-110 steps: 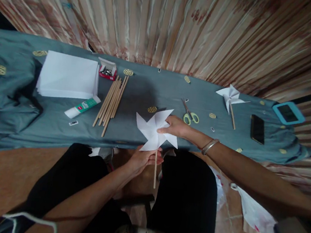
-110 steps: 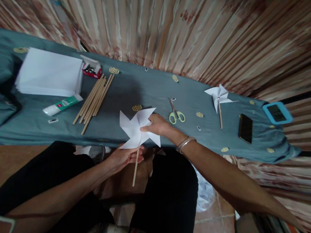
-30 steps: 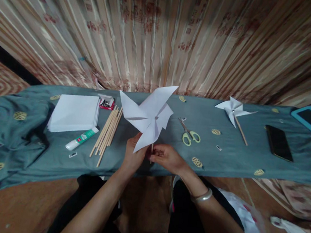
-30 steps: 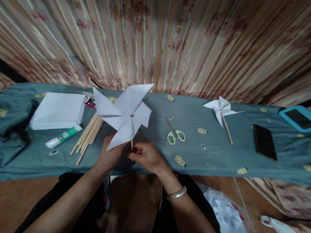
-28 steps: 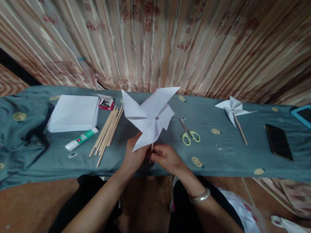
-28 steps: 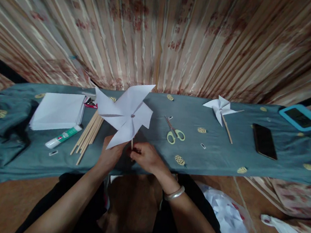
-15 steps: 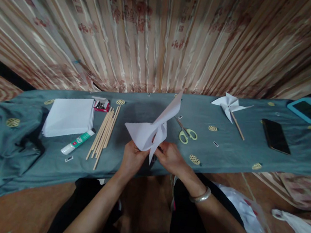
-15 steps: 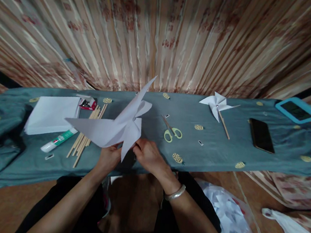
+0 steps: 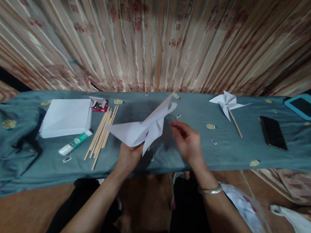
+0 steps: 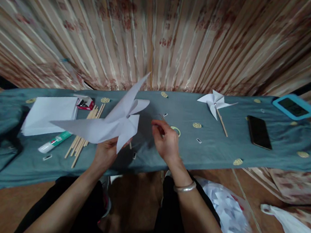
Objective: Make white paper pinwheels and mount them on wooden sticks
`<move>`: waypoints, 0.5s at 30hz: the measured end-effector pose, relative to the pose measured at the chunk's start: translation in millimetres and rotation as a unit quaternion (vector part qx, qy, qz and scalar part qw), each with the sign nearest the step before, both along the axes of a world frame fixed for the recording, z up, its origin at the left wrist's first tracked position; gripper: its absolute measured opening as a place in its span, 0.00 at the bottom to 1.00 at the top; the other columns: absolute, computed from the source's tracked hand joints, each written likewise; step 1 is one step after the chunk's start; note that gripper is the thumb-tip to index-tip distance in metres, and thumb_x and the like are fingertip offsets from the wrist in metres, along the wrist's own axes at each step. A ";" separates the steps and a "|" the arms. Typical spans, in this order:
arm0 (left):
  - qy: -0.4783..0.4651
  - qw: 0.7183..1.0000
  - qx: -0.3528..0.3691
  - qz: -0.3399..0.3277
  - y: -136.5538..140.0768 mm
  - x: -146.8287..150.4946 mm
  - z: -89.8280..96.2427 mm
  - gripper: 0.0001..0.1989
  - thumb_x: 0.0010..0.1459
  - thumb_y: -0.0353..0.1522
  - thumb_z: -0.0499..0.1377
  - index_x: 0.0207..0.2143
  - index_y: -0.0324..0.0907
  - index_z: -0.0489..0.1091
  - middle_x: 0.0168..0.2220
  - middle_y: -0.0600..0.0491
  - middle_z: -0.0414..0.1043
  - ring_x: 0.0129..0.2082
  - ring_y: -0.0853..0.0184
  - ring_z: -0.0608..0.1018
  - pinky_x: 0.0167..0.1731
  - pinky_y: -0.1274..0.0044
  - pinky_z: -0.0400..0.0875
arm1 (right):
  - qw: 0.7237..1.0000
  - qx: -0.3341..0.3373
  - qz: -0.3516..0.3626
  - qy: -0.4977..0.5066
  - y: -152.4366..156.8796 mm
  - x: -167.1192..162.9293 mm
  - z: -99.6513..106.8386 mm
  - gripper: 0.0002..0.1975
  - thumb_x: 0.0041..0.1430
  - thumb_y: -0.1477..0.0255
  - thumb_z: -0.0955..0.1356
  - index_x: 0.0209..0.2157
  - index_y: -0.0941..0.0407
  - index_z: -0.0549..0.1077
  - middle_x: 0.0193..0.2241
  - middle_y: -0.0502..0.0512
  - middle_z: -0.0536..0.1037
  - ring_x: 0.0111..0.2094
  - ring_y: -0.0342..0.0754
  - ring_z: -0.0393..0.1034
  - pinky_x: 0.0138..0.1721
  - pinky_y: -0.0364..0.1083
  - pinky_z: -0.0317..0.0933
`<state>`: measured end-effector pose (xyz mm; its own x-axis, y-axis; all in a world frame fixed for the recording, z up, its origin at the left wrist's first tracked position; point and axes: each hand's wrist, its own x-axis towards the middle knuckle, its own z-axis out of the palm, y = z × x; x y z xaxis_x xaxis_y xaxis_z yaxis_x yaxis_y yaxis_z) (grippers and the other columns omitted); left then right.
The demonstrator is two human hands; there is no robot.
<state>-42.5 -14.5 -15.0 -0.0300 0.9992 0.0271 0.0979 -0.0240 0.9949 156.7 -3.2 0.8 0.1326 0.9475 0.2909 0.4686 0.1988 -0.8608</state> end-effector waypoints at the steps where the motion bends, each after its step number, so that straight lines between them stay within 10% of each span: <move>1: 0.005 1.000 0.000 -0.014 -0.9 1.4 2.1 0.11 0.47 0.37 0.66 0.33 0.41 0.80 0.36 0.50 0.82 0.44 0.57 0.80 0.48 0.71 0.72 | 1.000 0.020 -0.017 0.014 1.7 1.7 0.4 0.13 0.60 0.68 0.65 0.46 0.54 0.75 0.43 0.57 0.81 0.37 0.48 0.75 0.39 0.48 0.69; 7: 0.026 0.997 0.011 -0.066 -3.3 7.7 7.0 0.10 0.49 0.38 0.66 0.31 0.42 0.81 0.33 0.51 0.82 0.35 0.62 0.80 0.38 0.74 0.72 | 0.995 0.098 0.004 0.015 4.8 0.9 9.4 0.28 0.62 0.67 0.64 0.64 0.52 0.58 0.64 0.61 0.63 0.63 0.53 0.60 0.57 0.55 0.62; 15: 0.039 0.996 0.004 -0.077 -6.2 7.4 0.8 0.10 0.51 0.38 0.65 0.31 0.42 0.80 0.31 0.52 0.80 0.32 0.63 0.79 0.36 0.75 0.71 | 0.992 0.030 0.104 0.066 8.7 -3.1 10.0 0.22 0.62 0.71 0.62 0.58 0.55 0.64 0.56 0.60 0.73 0.56 0.51 0.67 0.59 0.52 0.59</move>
<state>-35.1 -20.6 -14.1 0.1269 0.9914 0.0307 0.1690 -0.0521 0.9842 153.6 5.5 10.8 -0.0237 0.9397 0.3411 0.2962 0.3325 -0.8954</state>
